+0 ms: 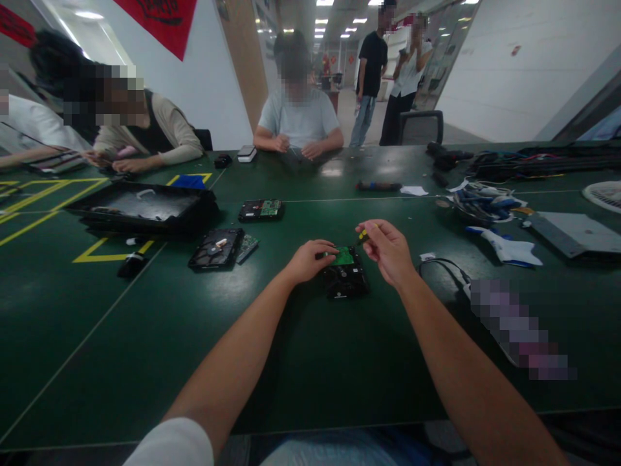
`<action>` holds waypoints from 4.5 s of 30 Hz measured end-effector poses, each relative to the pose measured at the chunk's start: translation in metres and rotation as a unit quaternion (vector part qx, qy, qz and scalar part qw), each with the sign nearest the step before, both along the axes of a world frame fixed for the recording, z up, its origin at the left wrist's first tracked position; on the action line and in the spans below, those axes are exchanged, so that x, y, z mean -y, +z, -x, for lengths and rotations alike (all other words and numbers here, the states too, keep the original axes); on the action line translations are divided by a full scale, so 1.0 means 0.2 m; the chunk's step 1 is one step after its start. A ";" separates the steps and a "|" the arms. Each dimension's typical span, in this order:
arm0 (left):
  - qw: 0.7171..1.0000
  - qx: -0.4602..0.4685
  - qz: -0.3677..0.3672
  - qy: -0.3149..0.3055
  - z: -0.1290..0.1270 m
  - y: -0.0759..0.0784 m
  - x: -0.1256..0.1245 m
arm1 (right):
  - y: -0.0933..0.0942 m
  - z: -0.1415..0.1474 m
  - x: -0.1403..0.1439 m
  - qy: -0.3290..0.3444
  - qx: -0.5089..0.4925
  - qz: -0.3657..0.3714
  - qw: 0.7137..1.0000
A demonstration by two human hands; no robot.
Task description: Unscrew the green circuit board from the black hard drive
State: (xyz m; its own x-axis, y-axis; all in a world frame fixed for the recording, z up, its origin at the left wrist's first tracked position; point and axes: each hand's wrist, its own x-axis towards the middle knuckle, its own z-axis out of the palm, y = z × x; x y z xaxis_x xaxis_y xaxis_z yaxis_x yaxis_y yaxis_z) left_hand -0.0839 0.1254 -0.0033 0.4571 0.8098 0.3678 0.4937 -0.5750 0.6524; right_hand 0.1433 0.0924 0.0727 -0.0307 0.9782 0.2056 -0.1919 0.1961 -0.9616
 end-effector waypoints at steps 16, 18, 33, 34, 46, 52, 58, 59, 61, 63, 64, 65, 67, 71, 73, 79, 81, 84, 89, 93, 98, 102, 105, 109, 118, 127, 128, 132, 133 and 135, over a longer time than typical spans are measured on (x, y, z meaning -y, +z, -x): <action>1.000 0.010 -0.004 0.000 0.00 0.00 0.00 | -0.01 0.00 -0.01 -0.002 -0.017 -0.006 1.000; 1.000 0.007 -0.003 -0.002 0.00 0.00 0.00 | -0.01 0.01 -0.01 -0.009 -0.019 -0.007 1.000; 1.000 0.009 -0.004 -0.007 0.00 -0.01 -0.01 | -0.01 0.00 -0.01 -0.003 -0.022 -0.005 1.000; 1.000 0.008 -0.004 -0.007 0.00 -0.01 -0.01 | -0.01 0.00 -0.01 -0.004 -0.022 -0.006 1.000; 1.000 0.010 -0.002 -0.006 -0.01 -0.01 -0.01 | -0.01 0.00 -0.02 0.010 -0.035 0.004 0.999; 1.000 0.009 0.002 -0.002 0.00 -0.01 -0.01 | -0.01 0.00 -0.01 0.015 -0.042 0.008 0.999; 1.000 0.000 0.007 0.003 0.00 0.00 0.00 | -0.01 0.01 -0.01 0.031 -0.060 0.017 0.998; 1.000 0.002 0.006 0.001 0.00 0.00 0.00 | -0.01 0.01 -0.01 0.030 -0.057 0.016 0.998; 1.000 0.007 -0.001 -0.005 0.00 -0.01 -0.01 | -0.01 0.00 -0.01 0.022 -0.046 0.013 0.999; 1.000 0.008 -0.007 -0.006 0.00 -0.01 -0.01 | -0.01 0.00 -0.02 0.014 -0.034 0.011 0.999; 1.000 0.007 -0.008 -0.006 0.00 -0.01 -0.01 | -0.02 0.00 -0.02 0.011 -0.029 0.009 0.999; 1.000 0.005 -0.007 -0.004 0.00 0.00 0.00 | -0.02 0.00 -0.02 0.008 -0.025 0.008 1.000; 1.000 0.004 -0.006 -0.004 -0.01 0.00 0.00 | -0.02 0.00 -0.02 0.007 -0.023 0.006 1.000; 1.000 0.008 -0.008 -0.006 -0.01 0.00 0.00 | -0.02 0.01 -0.01 0.011 -0.039 0.003 0.999; 1.000 0.006 -0.005 -0.004 0.00 0.00 0.00 | -0.02 0.01 -0.01 0.020 -0.055 0.006 0.998; 1.000 0.005 -0.008 -0.001 0.00 -0.01 -0.01 | -0.02 0.00 -0.02 0.018 -0.058 0.012 0.998; 1.000 0.006 -0.008 -0.001 0.00 -0.01 -0.01 | -0.02 -0.01 -0.02 0.012 -0.045 0.010 0.999; 1.000 0.007 -0.001 0.000 0.00 -0.01 -0.01 | -0.01 0.00 -0.02 0.012 -0.033 0.002 0.999; 1.000 0.007 0.001 -0.004 0.00 -0.01 -0.01 | -0.01 0.00 -0.01 0.013 -0.043 -0.005 0.999; 1.000 0.004 -0.001 0.000 0.00 -0.01 -0.01 | -0.01 0.00 -0.01 0.024 -0.069 0.003 0.997; 1.000 0.009 -0.006 -0.003 0.00 -0.02 -0.01 | -0.02 0.00 -0.02 0.021 -0.059 0.009 0.998; 1.000 0.011 -0.006 0.000 0.00 -0.03 -0.01 | -0.02 -0.01 -0.02 -0.003 -0.031 -0.005 0.999; 1.000 0.010 -0.005 0.001 0.00 -0.03 -0.01 | -0.01 -0.01 -0.02 0.000 -0.032 -0.004 0.999; 1.000 0.011 -0.002 -0.005 0.00 -0.02 -0.01 | -0.01 0.00 -0.01 0.000 -0.043 -0.005 0.999; 1.000 0.006 0.003 0.000 0.00 -0.01 -0.01 | -0.01 -0.01 -0.02 -0.011 -0.018 -0.011 1.000; 1.000 0.006 0.003 -0.002 0.00 0.00 0.00 | -0.01 -0.01 -0.02 -0.010 -0.026 -0.011 1.000; 1.000 0.005 0.004 -0.003 0.00 0.00 0.00 | -0.01 -0.01 -0.02 -0.011 -0.022 -0.013 1.000; 1.000 0.008 -0.001 -0.004 0.00 0.00 0.00 | -0.01 0.00 -0.01 -0.003 -0.029 -0.016 0.999; 1.000 0.008 -0.002 -0.004 0.00 0.00 0.00 | -0.01 0.00 -0.01 -0.001 -0.034 -0.014 0.999; 1.000 0.006 0.001 -0.001 0.00 0.00 0.00 | -0.01 0.00 -0.02 0.003 -0.041 -0.009 0.999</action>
State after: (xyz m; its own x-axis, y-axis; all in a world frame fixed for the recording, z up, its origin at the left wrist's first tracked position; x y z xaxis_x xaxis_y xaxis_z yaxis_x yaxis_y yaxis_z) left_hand -0.0831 0.1260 -0.0038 0.4552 0.8092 0.3715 0.4844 -0.5751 0.6592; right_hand 0.1439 0.0957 0.0698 -0.0192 0.9742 0.2249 -0.2719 0.2114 -0.9388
